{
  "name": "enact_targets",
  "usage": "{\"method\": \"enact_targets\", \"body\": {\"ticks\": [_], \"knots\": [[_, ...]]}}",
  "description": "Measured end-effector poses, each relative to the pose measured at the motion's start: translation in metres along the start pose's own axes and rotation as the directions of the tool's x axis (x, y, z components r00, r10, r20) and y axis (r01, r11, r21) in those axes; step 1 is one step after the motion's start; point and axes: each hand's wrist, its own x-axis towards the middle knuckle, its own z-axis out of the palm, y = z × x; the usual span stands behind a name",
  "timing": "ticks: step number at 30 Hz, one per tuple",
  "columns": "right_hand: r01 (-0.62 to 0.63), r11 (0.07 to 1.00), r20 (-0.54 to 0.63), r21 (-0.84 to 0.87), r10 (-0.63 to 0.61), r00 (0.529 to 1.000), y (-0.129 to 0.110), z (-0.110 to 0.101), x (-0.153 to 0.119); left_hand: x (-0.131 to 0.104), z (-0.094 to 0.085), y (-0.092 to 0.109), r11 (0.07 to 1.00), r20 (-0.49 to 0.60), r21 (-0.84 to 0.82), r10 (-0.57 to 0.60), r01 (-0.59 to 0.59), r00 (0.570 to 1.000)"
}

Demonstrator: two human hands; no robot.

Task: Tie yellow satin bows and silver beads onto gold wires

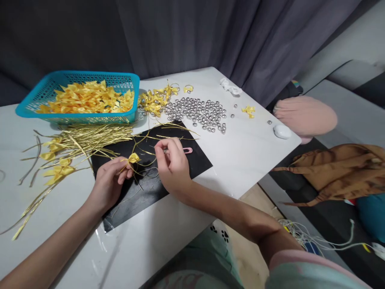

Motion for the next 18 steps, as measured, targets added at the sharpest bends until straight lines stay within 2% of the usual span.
{"method": "enact_targets", "body": {"ticks": [1,3,5,7,9,13,18], "knots": [[0.016,1.0,-0.001,0.021,-0.016,1.0,-0.002,-0.001,0.001,0.0,0.0,0.0,1.0,-0.001,0.0,0.001,-0.001,1.0],[-0.041,0.995,0.044,0.096,0.037,0.998,-0.003,-0.001,0.004,0.0,0.0,0.0,1.0,-0.002,0.002,0.003,-0.003,1.0],[-0.185,0.968,0.099,0.169,0.17,0.98,0.0,-0.002,0.01,0.0,0.0,0.0,1.0,0.0,0.005,0.004,-0.004,1.0],[-0.326,0.925,0.146,0.193,0.301,0.942,0.004,-0.005,0.02,0.0,0.0,0.001,1.0,0.007,0.011,0.005,-0.005,1.0],[-0.407,0.895,0.181,0.182,0.376,0.909,0.007,-0.009,0.032,-0.001,0.0,0.001,1.0,0.019,0.021,0.002,-0.002,1.0],[-0.475,0.864,0.261,0.169,0.425,0.867,0.008,-0.012,0.056,-0.001,-0.001,0.001,0.999,0.05,0.05,-0.012,0.01,0.999],[-0.484,0.867,0.386,0.122,0.407,0.828,0.004,0.009,0.082,-0.002,-0.005,-0.003,0.995,0.103,0.1,-0.029,0.019,0.994]]}}
